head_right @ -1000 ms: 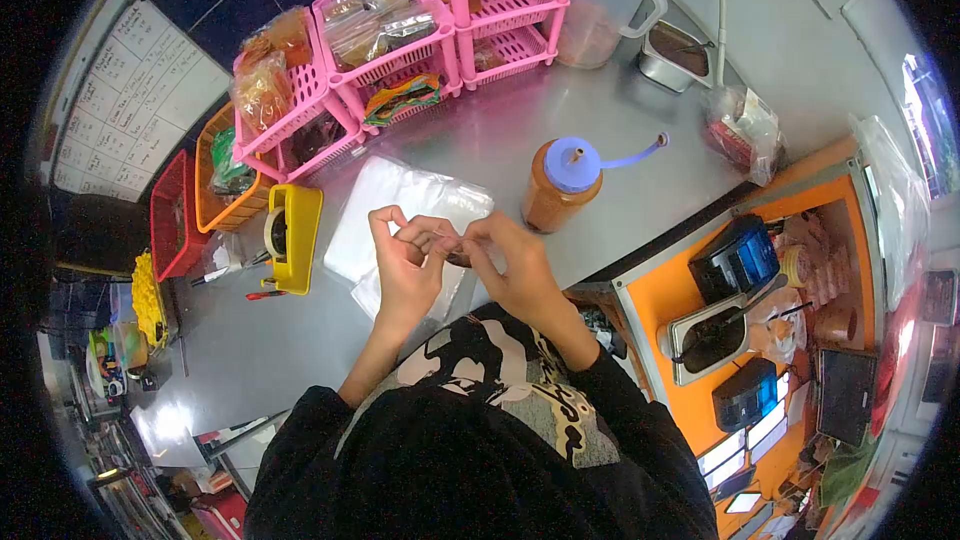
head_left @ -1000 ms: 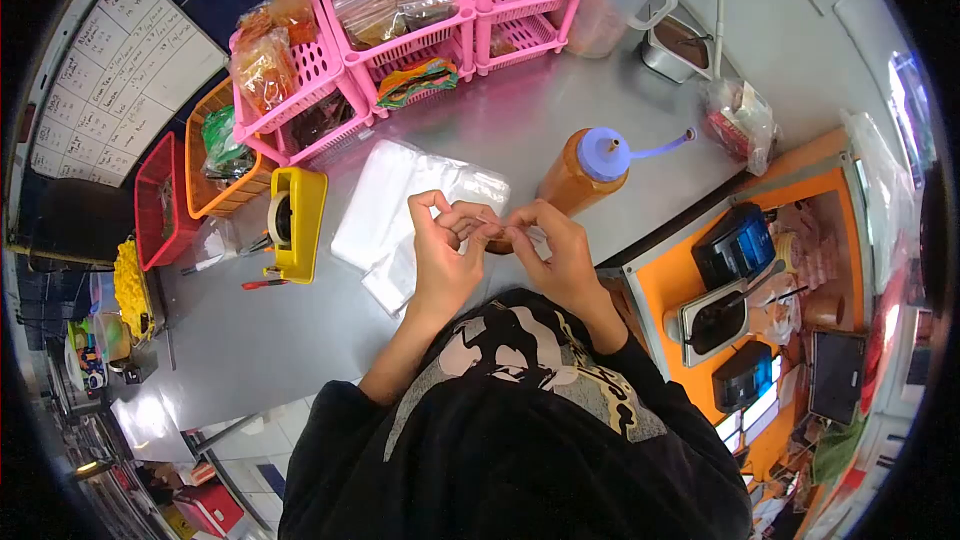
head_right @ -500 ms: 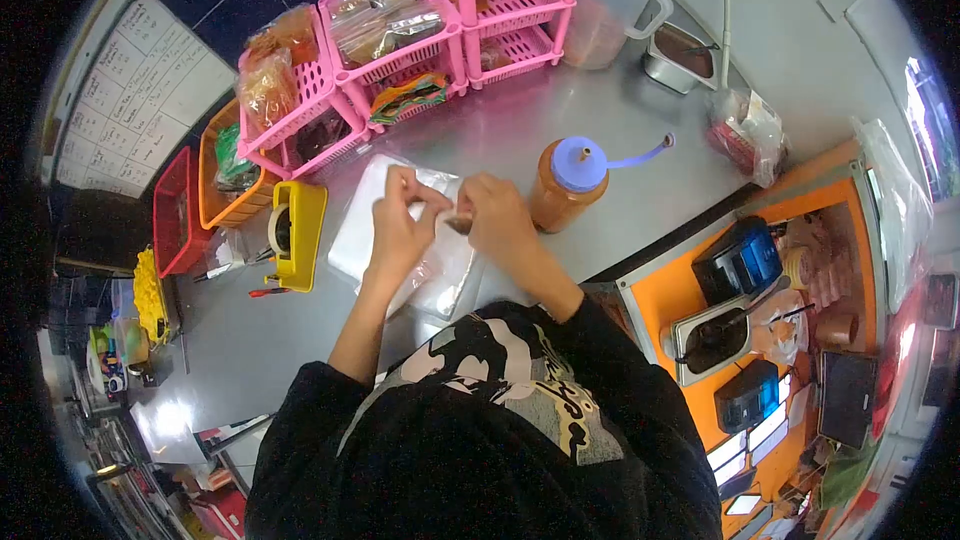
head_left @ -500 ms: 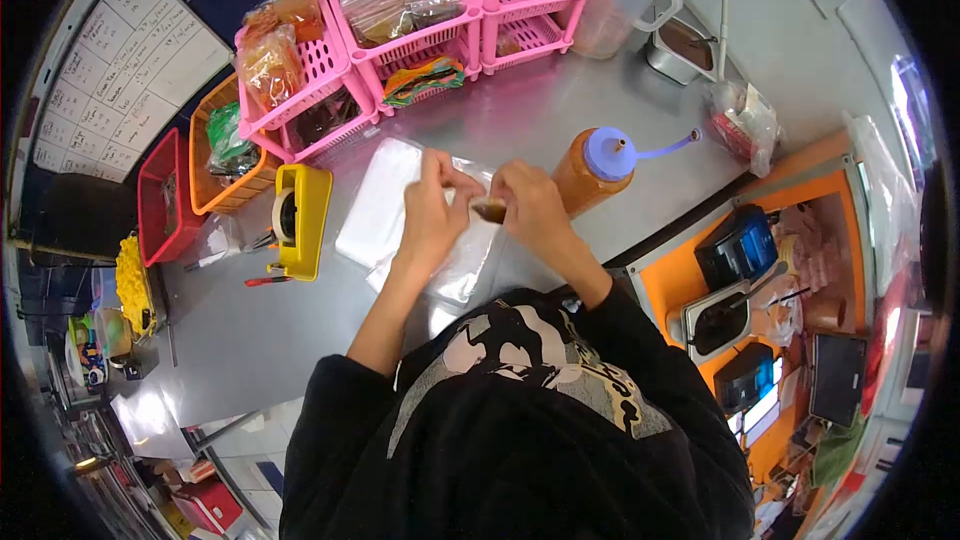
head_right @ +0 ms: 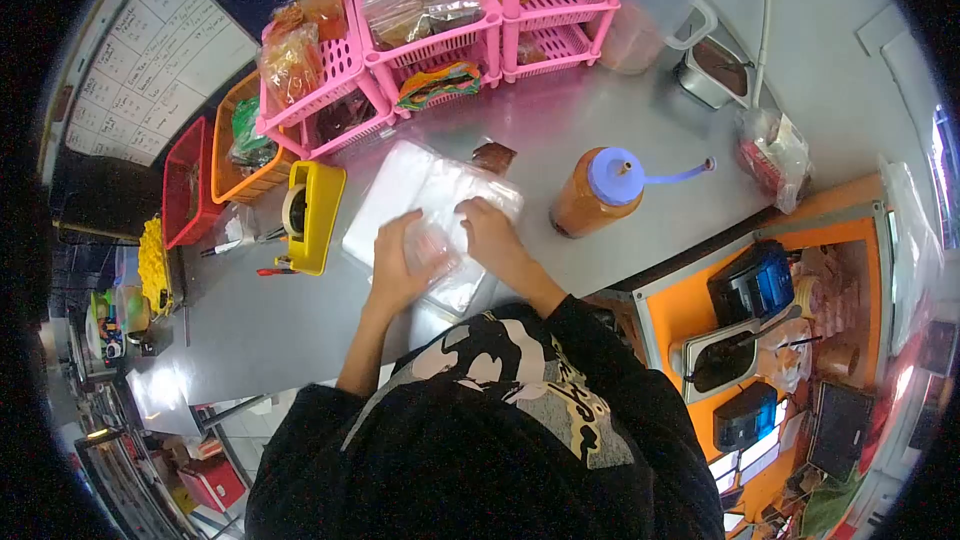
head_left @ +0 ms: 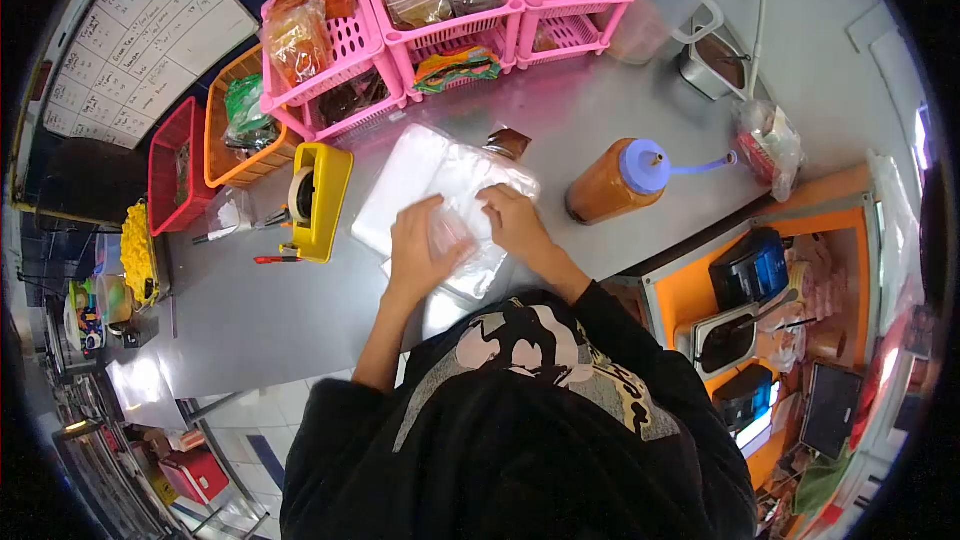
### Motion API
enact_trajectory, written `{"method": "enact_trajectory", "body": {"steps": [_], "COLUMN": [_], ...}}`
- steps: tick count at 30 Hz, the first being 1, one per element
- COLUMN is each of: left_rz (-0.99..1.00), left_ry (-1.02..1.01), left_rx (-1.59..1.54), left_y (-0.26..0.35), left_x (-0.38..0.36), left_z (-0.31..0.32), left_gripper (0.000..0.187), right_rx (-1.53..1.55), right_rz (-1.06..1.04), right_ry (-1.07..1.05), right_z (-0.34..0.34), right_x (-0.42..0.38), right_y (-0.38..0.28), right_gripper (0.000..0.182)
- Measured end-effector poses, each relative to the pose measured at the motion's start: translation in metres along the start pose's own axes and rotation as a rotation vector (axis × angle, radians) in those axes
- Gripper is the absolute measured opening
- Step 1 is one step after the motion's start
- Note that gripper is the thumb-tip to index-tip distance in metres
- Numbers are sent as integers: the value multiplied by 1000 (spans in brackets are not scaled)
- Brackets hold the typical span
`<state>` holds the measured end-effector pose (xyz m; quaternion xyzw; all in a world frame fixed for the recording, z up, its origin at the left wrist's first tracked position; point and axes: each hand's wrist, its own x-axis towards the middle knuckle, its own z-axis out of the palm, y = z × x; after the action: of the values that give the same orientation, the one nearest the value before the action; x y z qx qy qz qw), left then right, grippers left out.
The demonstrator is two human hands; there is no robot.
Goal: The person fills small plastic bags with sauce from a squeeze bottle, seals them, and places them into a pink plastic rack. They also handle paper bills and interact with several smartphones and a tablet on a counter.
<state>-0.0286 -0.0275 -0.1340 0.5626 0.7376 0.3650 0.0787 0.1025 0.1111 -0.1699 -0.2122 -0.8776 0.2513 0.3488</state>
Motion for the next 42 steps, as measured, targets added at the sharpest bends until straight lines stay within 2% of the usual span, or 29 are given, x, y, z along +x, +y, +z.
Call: {"method": "enact_trajectory", "body": {"steps": [2,4,7,9,12,13,15,17,19,21,22,24,25,26,27,29,31,32,34,36,38,39,42], "left_rz": [-28,-61,-75,-68,-56,-62,-29,7,63,35,8,6,2,2,-8,-13,-221,-190,-197,-204,-338,-336,-331], "left_ry": [-3,22,63,65,64,55,84,113,115,76,34,28,19,18,89,159,153,193,210,224,91,87,-223], "left_rx": [14,52,29,22,22,25,37,47,66,76,81,97,114,112,61,5,-500,-590,-689,-784,-1040,-1041,-1012], "left_y": [-3,-8,-15,-17,-17,-16,-7,2,9,3,0,0,3,8,15,31,42,49,55,56,50,46,34], "left_x": [-28,-45,-51,-53,-49,-49,-44,-38,-33,-35,-36,-37,-34,-33,-31,-24,-19,-14,-10,-8,-9,-9,-8], "left_z": [9,18,25,26,23,22,17,16,16,25,29,29,26,23,21,17,18,20,22,20,13,8,-7], "left_gripper": [80,87,87,87,86,86,84,82,70,64,57,53,49,49,46,43,37,33,29,25,15,15,8], "right_rx": [429,474,514,458,455,455,419,396,375,266,266,142,141,222,302,294,560,556,739,698,657,665,753], "right_rz": [318,363,450,362,454,453,368,381,384,223,221,361,361,474,586,540,548,548,508,499,493,502,515], "right_ry": [-331,-371,-420,-415,-398,-399,-244,-268,-291,-191,-190,-84,-84,-12,61,85,-6,-2,-42,-100,-158,-236,-415], "right_z": [11,17,22,28,14,18,28,22,17,15,8,-13,-22,-30,-36,-40,-34,-32,-31,-37,-44,-48,-62], "right_x": [-10,-11,-8,-8,-4,-7,-19,-16,-11,-7,-4,6,10,13,15,11,3,0,-2,0,0,-1,-1], "right_y": [-6,-11,-12,-9,-13,-8,3,-7,-12,-11,-11,-13,-13,-14,-15,-19,-31,-39,-52,-52,-52,-51,-49], "right_gripper": [23,24,31,31,28,28,25,20,16,13,13,13,13,14,15,15,18,18,18,16,14,14,12]}}
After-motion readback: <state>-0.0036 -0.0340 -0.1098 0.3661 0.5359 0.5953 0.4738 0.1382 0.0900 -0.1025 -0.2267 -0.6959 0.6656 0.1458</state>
